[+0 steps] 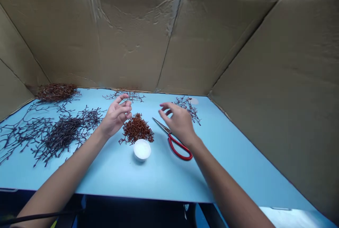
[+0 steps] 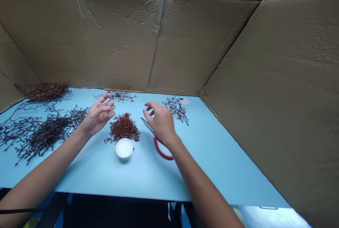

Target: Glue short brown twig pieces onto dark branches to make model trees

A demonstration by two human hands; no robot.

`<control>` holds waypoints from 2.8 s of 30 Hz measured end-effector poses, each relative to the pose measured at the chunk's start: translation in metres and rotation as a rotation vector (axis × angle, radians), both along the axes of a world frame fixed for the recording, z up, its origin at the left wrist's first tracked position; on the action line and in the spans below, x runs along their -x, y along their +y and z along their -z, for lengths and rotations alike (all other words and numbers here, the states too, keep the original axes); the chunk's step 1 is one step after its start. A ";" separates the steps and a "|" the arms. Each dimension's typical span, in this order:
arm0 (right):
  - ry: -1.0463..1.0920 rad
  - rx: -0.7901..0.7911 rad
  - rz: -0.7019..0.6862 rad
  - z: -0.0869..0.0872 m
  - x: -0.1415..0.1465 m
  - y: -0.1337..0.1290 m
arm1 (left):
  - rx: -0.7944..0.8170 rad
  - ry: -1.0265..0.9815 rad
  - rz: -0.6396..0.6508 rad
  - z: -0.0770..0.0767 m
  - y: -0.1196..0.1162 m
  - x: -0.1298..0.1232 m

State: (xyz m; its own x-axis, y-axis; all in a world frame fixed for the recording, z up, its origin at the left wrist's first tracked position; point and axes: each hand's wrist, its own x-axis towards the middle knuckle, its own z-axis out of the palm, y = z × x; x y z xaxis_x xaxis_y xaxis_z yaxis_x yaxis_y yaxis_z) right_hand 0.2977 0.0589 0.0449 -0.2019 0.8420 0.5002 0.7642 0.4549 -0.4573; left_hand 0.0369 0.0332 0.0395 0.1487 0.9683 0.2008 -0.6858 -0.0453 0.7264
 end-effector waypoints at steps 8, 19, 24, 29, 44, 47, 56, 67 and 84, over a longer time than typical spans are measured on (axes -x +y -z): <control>0.111 -0.024 -0.057 0.038 0.045 0.004 | 0.036 -0.054 -0.032 0.035 0.015 0.014; 0.175 0.000 -0.040 0.065 0.034 0.010 | 0.007 -0.023 -0.170 0.040 0.025 0.037; 0.194 -0.028 -0.090 0.064 0.036 0.009 | -0.007 0.009 -0.176 0.044 0.030 0.042; 0.248 0.000 -0.117 0.069 0.039 0.008 | -0.013 0.071 -0.197 0.041 0.030 0.048; 0.666 0.107 -0.264 0.068 0.051 0.003 | -0.045 0.100 -0.218 0.030 0.026 0.053; 0.748 0.170 -0.316 0.066 0.050 0.004 | -0.064 0.093 -0.242 0.031 0.026 0.055; 1.105 0.350 -0.416 0.054 0.050 0.007 | -0.094 0.204 -0.361 0.023 0.031 0.072; 1.319 0.476 -0.538 0.040 0.045 -0.001 | -0.261 0.814 -0.805 0.025 0.041 0.109; 1.290 0.513 -0.591 0.026 0.047 -0.012 | -0.227 2.003 -0.490 0.050 0.037 0.134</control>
State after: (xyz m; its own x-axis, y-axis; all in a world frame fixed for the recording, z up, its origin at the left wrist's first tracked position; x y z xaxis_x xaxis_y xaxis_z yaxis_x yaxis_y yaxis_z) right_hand 0.2510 0.0469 0.0186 -0.2290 0.9325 0.2794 -0.5050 0.1316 -0.8530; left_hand -0.0972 0.0705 -0.0107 0.0593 0.9737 0.2198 0.9631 -0.1137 0.2438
